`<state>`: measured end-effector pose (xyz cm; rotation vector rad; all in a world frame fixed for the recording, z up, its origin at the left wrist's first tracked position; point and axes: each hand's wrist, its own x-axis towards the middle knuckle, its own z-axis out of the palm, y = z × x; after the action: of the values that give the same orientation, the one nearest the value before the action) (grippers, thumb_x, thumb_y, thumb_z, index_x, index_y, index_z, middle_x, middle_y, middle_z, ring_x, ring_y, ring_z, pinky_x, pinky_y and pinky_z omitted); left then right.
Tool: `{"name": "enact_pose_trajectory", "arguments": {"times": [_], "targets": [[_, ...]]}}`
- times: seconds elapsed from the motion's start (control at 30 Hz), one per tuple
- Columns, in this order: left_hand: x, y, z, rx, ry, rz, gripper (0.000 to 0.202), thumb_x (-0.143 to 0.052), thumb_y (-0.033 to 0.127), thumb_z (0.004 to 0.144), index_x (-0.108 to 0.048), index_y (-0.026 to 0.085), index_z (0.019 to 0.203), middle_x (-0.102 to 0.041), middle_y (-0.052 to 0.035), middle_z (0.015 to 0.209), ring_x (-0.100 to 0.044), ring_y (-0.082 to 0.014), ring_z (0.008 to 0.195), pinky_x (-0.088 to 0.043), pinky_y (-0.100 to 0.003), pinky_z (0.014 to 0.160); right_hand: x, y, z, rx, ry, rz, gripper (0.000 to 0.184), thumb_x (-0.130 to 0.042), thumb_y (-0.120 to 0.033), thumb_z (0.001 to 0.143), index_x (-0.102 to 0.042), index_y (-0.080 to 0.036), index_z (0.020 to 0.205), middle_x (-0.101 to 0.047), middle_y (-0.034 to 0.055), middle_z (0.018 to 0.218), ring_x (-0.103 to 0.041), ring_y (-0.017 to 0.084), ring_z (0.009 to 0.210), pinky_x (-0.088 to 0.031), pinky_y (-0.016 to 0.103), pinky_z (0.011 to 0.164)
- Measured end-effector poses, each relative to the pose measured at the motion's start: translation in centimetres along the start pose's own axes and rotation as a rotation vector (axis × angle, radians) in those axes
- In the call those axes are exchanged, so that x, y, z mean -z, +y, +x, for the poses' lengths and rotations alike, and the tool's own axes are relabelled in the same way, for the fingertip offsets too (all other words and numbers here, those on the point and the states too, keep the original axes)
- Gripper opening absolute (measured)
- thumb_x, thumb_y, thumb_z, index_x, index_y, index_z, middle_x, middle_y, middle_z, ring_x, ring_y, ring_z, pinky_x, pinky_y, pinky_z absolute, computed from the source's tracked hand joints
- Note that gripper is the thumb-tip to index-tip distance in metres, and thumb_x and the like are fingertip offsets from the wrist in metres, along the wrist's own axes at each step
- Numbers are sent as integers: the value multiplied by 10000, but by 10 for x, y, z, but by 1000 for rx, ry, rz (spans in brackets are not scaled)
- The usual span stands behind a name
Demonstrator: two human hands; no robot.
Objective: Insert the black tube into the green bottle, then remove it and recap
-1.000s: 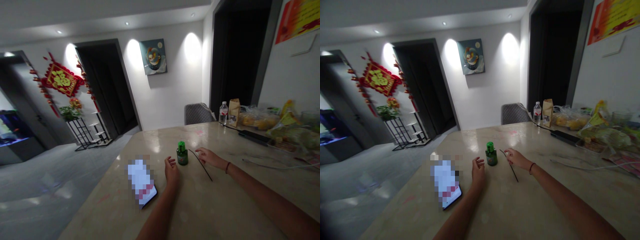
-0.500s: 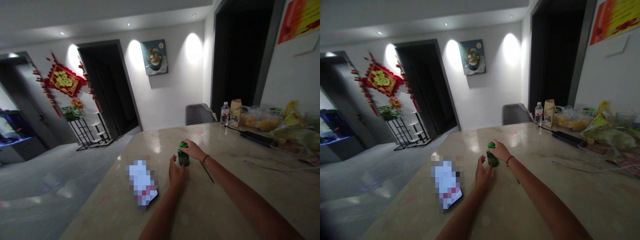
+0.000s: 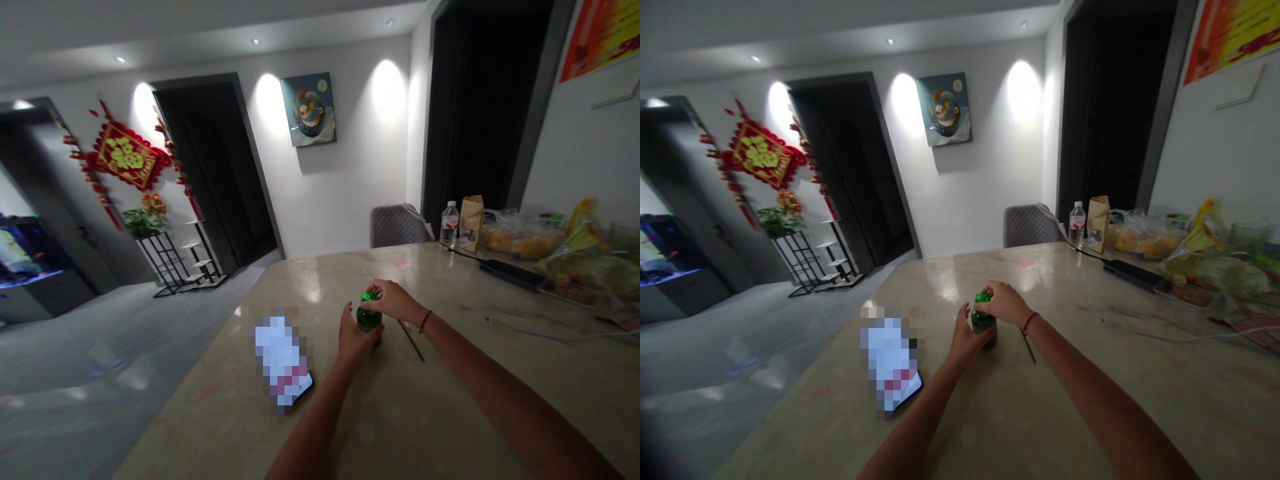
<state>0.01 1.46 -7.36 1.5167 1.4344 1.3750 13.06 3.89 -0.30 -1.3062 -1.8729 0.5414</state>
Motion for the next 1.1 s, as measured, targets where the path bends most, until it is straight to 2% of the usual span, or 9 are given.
{"name": "enact_pose_trajectory", "arguments": {"times": [0.13,0.2,0.27,0.33,0.43,0.53,0.67,0.87,1.1], "targets": [[1,11,-6,-52,-60,-35,982,-769,331,425,-281,137,1255,-494,-140,1167,-475,-225,1073,-356,-333,911,1,-6,-3,3,-5,-10,331,-695,-384,545,-592,-159,763,-626,54,748,-554,144,674,-408,246,604],[1,17,-10,-45,-56,-62,1002,-757,348,461,-218,159,1284,-541,-118,1104,-522,-206,1002,-385,-330,868,1,-9,-4,8,-13,-2,331,-700,-374,539,-583,-154,756,-624,54,751,-553,143,675,-407,242,599],[2,21,-14,-38,-25,-54,987,-758,354,465,-227,190,1280,-575,-91,1047,-553,-196,940,-405,-320,823,1,-10,-4,11,-21,15,332,-704,-364,534,-574,-151,754,-622,50,753,-552,139,674,-408,237,595],[3,22,-17,-46,13,-8,892,-755,366,466,-318,204,1227,-595,-71,1001,-564,-193,901,-413,-307,789,2,-10,-5,13,-39,39,340,-702,-369,539,-569,-149,762,-620,48,753,-552,135,669,-410,235,592],[4,20,-18,-86,27,80,598,-721,396,507,-492,192,1020,-611,-48,915,-567,-187,845,-412,-290,748,3,-10,-6,11,-69,68,356,-696,-391,549,-566,-145,771,-619,52,758,-553,135,668,-414,236,591],[4,19,-18,-115,21,128,428,-671,394,569,-523,185,913,-611,-33,857,-561,-171,792,-406,-267,701,4,-10,-6,19,-90,78,358,-697,-402,547,-559,-147,757,-612,44,747,-548,131,666,-415,234,588],[4,20,-20,-110,31,123,405,-656,353,580,-508,192,921,-606,-16,828,-552,-150,742,-393,-237,653,8,-15,-7,39,-126,88,342,-671,-428,582,-546,-149,734,-594,32,706,-533,114,627,-408,219,554],[8,25,-21,-147,84,240,461,-655,271,556,-452,214,965,-580,-2,837,-544,-133,715,-383,-219,626,21,-22,-12,-62,-284,162,381,-557,-518,679,-502,-148,749,-578,40,668,-524,97,498,-382,195,421],[9,24,-21,-135,62,439,470,-657,320,560,-430,225,960,-574,-18,867,-552,-165,769,-368,-242,632,24,-20,-15,36,-277,-107,377,-561,-528,673,-529,-162,756,-573,27,633,-505,105,524,-347,210,480]]}}
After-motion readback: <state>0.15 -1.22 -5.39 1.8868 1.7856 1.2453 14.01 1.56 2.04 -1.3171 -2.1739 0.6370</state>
